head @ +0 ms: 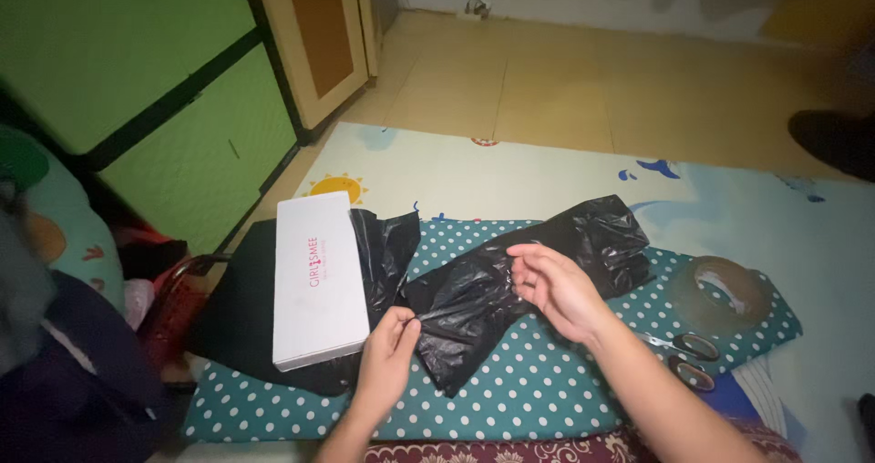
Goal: The person wraps a black item in a black plastic bag. They fold the bag around the item, then repeatedly cut pieces of clear tape and apply them to seal the bag. The person uses scissors to cut the tape and their hands to smooth and press the tape onto the bag.
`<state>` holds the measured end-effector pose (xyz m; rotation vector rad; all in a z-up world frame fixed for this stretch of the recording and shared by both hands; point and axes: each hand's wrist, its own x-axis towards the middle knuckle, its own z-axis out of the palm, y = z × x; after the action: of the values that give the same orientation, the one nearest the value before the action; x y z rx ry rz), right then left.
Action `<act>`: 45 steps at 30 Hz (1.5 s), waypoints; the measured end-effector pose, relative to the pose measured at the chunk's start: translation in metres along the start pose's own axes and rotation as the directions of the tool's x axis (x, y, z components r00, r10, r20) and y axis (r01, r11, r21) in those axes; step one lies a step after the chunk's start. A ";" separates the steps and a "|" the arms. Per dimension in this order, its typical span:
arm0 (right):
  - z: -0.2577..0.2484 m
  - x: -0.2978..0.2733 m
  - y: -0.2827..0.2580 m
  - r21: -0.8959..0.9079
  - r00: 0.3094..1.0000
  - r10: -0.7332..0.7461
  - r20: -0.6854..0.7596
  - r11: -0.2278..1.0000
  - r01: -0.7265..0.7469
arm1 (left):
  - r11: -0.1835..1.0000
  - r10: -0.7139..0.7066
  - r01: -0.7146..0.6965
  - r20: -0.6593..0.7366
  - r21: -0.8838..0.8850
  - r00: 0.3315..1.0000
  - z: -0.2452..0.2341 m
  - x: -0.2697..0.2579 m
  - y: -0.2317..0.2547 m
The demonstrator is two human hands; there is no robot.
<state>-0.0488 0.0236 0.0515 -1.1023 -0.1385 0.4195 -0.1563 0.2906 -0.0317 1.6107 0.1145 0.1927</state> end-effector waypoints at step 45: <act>0.055 -0.014 -0.007 -0.839 0.906 -0.081 0.414 0.352 0.415 | 0.990 0.138 -0.138 0.001 -0.022 0.990 0.029 0.009 0.037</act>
<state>-0.0768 0.0608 0.0839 -2.1040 -0.9263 0.1918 -0.1439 0.2615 0.0040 1.5976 -0.0016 0.2974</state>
